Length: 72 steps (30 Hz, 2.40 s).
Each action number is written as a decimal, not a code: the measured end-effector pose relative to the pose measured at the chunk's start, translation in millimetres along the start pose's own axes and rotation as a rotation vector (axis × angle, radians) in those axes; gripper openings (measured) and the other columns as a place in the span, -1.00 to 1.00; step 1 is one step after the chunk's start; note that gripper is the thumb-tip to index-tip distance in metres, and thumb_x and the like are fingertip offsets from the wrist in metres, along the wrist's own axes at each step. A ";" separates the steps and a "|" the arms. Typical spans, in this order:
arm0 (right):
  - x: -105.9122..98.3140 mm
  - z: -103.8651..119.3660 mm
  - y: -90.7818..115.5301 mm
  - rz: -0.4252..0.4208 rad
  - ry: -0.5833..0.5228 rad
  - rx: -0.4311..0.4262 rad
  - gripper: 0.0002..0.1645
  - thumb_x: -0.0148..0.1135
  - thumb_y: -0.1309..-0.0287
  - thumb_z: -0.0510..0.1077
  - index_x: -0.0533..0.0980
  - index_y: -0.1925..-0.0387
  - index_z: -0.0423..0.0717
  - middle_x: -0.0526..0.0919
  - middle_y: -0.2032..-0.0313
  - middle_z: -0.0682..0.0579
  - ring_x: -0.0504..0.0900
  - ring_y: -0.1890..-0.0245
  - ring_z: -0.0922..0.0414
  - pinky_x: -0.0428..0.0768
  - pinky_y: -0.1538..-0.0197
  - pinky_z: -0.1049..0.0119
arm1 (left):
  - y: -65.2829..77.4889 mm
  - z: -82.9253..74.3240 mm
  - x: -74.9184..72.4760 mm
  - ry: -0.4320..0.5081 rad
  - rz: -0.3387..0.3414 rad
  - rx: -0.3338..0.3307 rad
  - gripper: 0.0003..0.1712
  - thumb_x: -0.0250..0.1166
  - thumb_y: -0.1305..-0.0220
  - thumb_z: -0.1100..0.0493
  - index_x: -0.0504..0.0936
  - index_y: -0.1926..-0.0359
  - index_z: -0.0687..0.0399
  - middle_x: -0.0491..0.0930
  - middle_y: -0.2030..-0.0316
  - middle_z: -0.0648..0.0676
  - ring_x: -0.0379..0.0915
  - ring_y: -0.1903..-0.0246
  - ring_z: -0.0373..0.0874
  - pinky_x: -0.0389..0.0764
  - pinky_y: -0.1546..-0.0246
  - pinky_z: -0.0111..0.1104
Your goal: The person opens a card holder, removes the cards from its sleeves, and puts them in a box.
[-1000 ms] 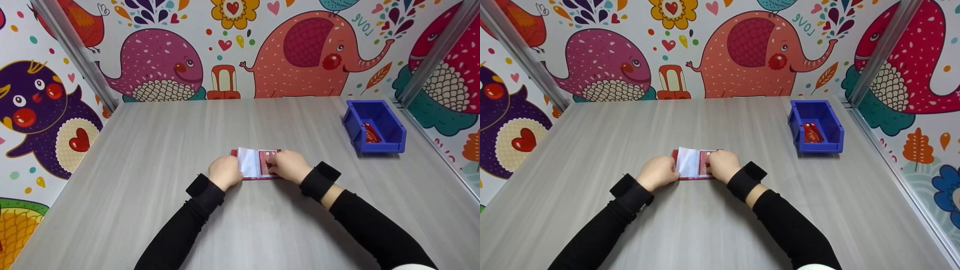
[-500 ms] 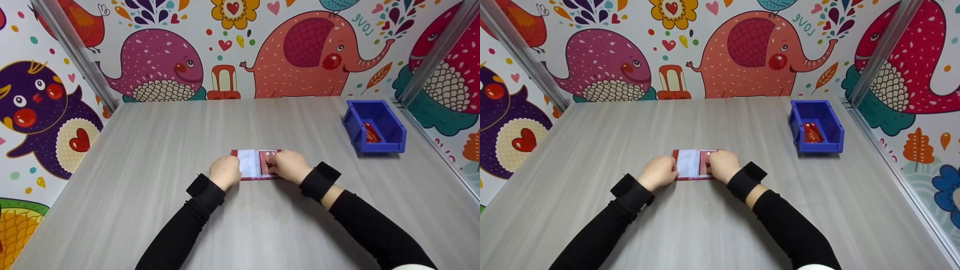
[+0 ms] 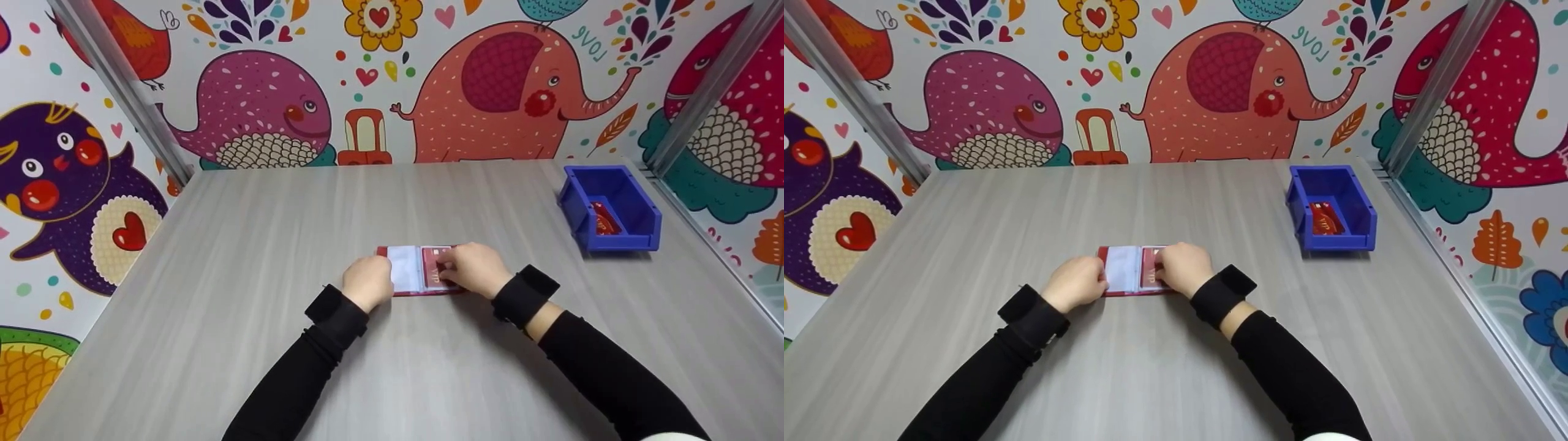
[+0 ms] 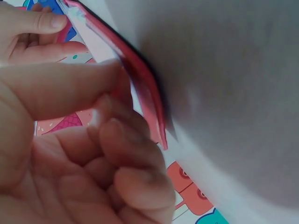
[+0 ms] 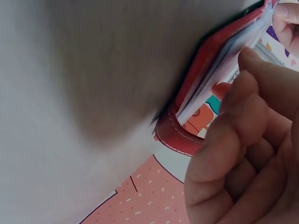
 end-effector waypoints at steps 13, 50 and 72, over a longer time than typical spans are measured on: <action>-17.1 -18.8 1.9 -0.155 0.009 0.091 -0.90 0.44 -0.09 -0.18 0.76 0.32 -0.09 0.76 0.36 0.01 0.69 0.39 0.02 0.60 0.34 0.07 | 1.5 -1.3 -1.8 0.009 -0.002 0.016 -0.91 0.30 0.00 0.34 0.57 0.57 0.18 0.60 0.51 0.10 0.57 0.45 0.06 0.58 0.48 -0.09; -3.0 -23.3 4.1 -0.021 0.019 0.167 -0.80 0.44 -0.10 -0.17 0.75 0.19 -0.10 0.75 0.28 -0.04 0.64 0.37 0.05 0.62 0.27 0.05 | -0.6 1.8 1.7 0.043 0.035 0.003 -0.89 0.24 -0.04 0.36 0.54 0.57 0.18 0.57 0.52 0.10 0.49 0.49 0.02 0.56 0.44 -0.07; -2.7 -21.5 3.7 -0.003 0.026 0.177 -0.83 0.45 -0.09 -0.18 0.76 0.23 -0.09 0.75 0.27 -0.06 0.65 0.35 0.02 0.63 0.28 0.03 | -1.5 1.0 0.5 0.009 0.056 -0.003 -0.93 0.29 -0.07 0.32 0.58 0.51 0.20 0.62 0.46 0.13 0.56 0.42 0.06 0.58 0.42 -0.07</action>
Point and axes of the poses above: each hand's wrist, its own y-axis away from the middle knuckle, its own x-axis out of the palm, z = x × y, the point moved 8 cm from there along -y, towards the middle knuckle
